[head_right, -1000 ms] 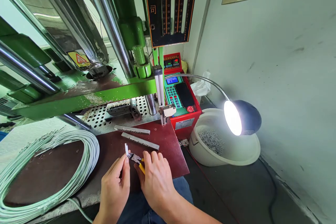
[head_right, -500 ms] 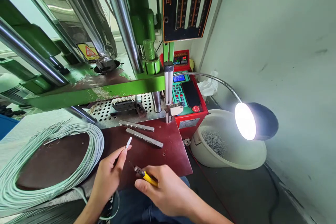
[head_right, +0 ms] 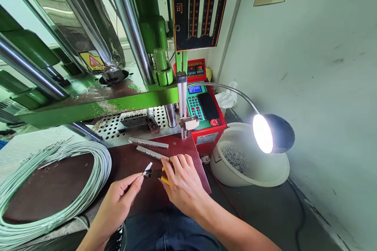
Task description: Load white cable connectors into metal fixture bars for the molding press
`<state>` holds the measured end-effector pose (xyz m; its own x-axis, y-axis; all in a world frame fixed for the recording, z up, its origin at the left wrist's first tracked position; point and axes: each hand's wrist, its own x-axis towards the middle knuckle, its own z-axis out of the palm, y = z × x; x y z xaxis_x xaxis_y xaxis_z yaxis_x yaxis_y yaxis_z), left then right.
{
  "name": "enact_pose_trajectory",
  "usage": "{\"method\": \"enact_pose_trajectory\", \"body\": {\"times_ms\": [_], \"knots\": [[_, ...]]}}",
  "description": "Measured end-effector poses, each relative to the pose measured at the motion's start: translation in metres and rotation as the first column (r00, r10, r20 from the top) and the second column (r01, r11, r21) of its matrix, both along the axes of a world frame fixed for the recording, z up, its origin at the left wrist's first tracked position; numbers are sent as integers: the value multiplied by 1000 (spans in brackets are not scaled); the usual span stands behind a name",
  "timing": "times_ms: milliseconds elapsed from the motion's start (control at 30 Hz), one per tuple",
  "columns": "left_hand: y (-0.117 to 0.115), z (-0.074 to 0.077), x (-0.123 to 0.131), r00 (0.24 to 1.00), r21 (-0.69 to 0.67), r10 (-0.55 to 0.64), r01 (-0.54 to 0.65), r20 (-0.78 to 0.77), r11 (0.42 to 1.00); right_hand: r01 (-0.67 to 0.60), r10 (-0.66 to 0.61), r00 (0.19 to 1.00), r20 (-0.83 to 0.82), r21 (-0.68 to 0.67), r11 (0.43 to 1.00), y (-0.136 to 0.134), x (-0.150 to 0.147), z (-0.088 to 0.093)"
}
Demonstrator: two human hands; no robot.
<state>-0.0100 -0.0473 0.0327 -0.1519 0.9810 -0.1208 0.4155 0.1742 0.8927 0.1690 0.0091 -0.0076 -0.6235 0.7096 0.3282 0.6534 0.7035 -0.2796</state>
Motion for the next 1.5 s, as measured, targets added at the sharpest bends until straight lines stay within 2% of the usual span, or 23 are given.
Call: {"method": "enact_pose_trajectory", "body": {"times_ms": [233, 333, 367, 433, 467, 500, 567, 633, 733, 800, 867, 933, 967, 1000, 1033, 1067, 1100, 1133, 1200, 1233, 1300, 1367, 1500], "knots": [[3, -3, -4, 989, 3, -94, 95, -116, 995, -10, 11, 992, 128, -10, 1000, 2, -1, -1], [4, -4, -5, 982, 26, -115, 120, -153, 992, -2, 17, 997, 72, -192, 981, 1, 0, -2], [4, -5, -5, 980, 38, -119, 126, -161, 991, -24, 35, 999, 29, -330, 944, 0, 1, -2], [4, -6, -6, 977, 59, -123, 135, -174, 989, -100, 79, 995, -62, -615, 782, -3, 2, -2], [4, -6, -6, 976, 65, -125, 138, -179, 988, -126, 87, 992, -91, -691, 712, -5, 2, -2], [4, -7, -6, 975, 69, -127, 142, -183, 988, -121, 77, 993, -94, -703, 701, -6, 1, -3], [4, -8, -7, 972, 72, -135, 151, -192, 986, -22, 4, 999, -35, -536, 844, -10, -1, -5], [4, -9, -8, 968, 74, -146, 164, -203, 984, 89, -79, 996, 51, -244, 966, -12, -4, -8], [4, -10, -8, 965, 87, -155, 177, -213, 980, 120, -112, 982, 152, -40, 992, -14, -8, -12], [4, -10, -7, 970, 93, -150, 170, -193, 981, 129, -120, 979, 163, -48, 990, -15, -9, -12], [4, -10, -5, 979, 73, -135, 148, -155, 986, 142, -125, 984, 126, -141, 980, -14, -9, -10], [3, -10, -5, 985, 50, -114, 122, -132, 991, 103, -89, 994, 55, -367, 925, -11, -6, -6], [2, -10, -5, 986, 46, -107, 113, -130, 992, 48, -49, 999, 11, -526, 849, -10, -5, -3], [2, -10, -5, 986, 48, -103, 110, -133, 993, -23, -4, 999, -38, -677, 736, -8, -4, -1], [1, -10, -6, 985, 53, -104, 112, -139, 992, -84, 29, 996, -84, -781, 619, -7, -3, 0], [1, -10, -7, 984, 56, -109, 117, -142, 991, -117, 44, 993, -111, -828, 548, -7, -2, 2], [1, -10, -8, 983, 56, -116, 125, -141, 991, -117, 41, 993, -114, -822, 558, -8, -3, 2], [1, -10, -9, 983, 53, -124, 133, -136, 990, -82, 17, 996, -92, -762, 642, -10, -4, 2], [2, -10, -10, 982, 35, -139, 144, -125, 989, 59, -73, 997, -9, -492, 869, -14, -7, -1], [3, -10, -11, 982, 24, -144, 148, -120, 989, 114, -110, 993, 30, -339, 934, -16, -9, -3], [4, -10, -12, 981, 5, -154, 156, -114, 988, 154, -143, 985, 91, -120, 981, -18, -12, -8], [4, -10, -14, 979, -13, -170, 170, -111, 985, 141, -137, 982, 132, -22, 990, -19, -14, -12], [5, -10, -14, 979, -28, -180, 178, -101, 984, 148, -141, 984, 113, -62, 987, -17, -13, -14]]}}
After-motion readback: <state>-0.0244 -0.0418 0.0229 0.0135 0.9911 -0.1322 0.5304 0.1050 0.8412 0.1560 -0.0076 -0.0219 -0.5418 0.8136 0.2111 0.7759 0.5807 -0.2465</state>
